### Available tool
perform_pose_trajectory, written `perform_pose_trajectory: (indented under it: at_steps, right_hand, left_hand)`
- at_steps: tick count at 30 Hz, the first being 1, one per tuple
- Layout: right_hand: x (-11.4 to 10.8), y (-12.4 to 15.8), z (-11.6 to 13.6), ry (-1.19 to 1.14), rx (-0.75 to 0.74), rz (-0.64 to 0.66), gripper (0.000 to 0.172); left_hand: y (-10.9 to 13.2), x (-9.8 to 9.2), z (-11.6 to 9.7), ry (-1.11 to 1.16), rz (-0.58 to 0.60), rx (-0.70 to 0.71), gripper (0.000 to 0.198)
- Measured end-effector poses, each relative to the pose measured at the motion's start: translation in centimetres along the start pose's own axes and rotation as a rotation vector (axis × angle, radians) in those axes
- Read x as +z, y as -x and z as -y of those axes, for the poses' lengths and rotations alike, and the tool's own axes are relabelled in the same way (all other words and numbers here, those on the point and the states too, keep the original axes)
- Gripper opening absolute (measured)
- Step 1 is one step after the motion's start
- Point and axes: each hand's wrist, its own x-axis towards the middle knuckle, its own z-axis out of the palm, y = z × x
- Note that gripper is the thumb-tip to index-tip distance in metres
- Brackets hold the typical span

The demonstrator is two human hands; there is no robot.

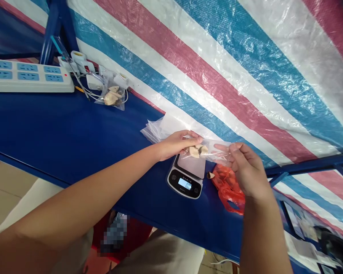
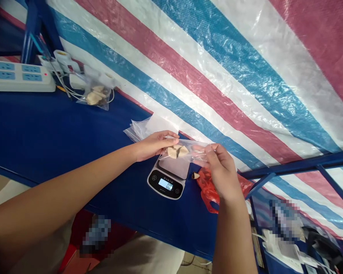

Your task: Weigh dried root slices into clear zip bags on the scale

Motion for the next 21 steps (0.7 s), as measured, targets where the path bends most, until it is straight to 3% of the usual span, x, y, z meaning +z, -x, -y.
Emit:
perform_pose_trajectory:
  at_steps: [4, 9, 13, 17, 21]
  right_hand:
    - [0.6, 0.8, -2.1, -0.11, 0.04, -0.038, 0.031]
    - [0.4, 1.4, -3.5, -0.18, 0.065, -0.04, 0.03]
    - [0.2, 1.9, -3.4, -0.137, 0.089, 0.053, 0.029]
    - [0.0, 2.3, -2.9, -0.131, 0.11, 0.177, 0.031]
    - [-0.4, 2.4, -2.5, -0.052, 0.077, 0.174, 0.034]
  left_hand:
    - [-0.3, 0.1, 0.2, -0.082, -0.092, -0.017, 0.047]
    - [-0.3, 0.1, 0.6, -0.177, -0.07, -0.047, 0.049]
    - [-0.5, 0.1, 0.9, -0.106, -0.06, -0.031, 0.043]
    - [-0.9, 0.0, 1.3, 0.009, -0.122, 0.01, 0.041]
    - [-1.0, -0.1, 1.4, 0.028, -0.133, 0.045, 0.035]
